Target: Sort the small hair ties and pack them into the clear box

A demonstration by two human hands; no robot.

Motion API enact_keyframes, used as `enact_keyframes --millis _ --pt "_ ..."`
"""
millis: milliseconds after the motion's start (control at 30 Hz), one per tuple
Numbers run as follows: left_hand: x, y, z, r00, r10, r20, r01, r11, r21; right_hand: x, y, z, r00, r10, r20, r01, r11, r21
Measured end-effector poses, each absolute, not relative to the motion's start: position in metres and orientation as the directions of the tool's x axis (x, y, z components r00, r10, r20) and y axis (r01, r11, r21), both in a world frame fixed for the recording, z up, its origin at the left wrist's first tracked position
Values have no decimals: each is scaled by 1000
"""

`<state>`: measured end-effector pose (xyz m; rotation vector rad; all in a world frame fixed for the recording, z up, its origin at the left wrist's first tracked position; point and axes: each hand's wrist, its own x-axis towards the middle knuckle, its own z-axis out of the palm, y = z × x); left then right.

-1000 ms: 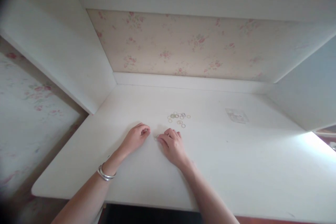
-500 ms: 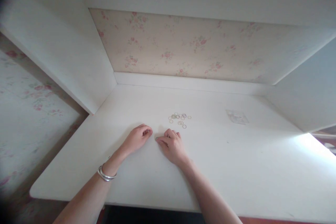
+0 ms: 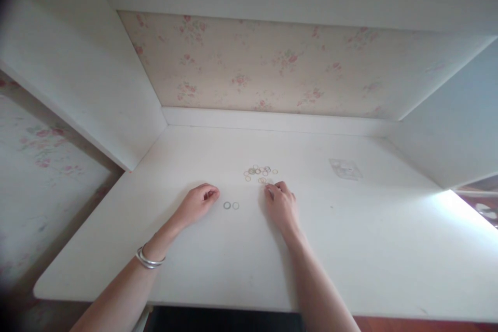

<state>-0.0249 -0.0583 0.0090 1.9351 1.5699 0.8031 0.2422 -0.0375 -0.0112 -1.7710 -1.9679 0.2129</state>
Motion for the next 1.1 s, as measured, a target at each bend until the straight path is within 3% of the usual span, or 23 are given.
enact_keyframes --millis 233,467,633,967,1100 --pt "-24 -58 7 148 984 94 720 -173 672 241 -37 -10 -81 974 214 898 165 -409" --pt "-25 -58 6 152 985 82 728 -168 664 228 -46 -5 -328 895 303 737 443 -511" --pt "-23 -59 10 149 986 68 756 -158 635 212 -59 1 -473 827 302 636 558 -533" --pt "-22 -61 12 163 984 77 756 -174 631 213 -59 2 -535 810 240 667 579 -468" --pt "-22 -61 12 164 984 74 758 -174 628 215 -58 2 -494 833 248 676 548 -493"
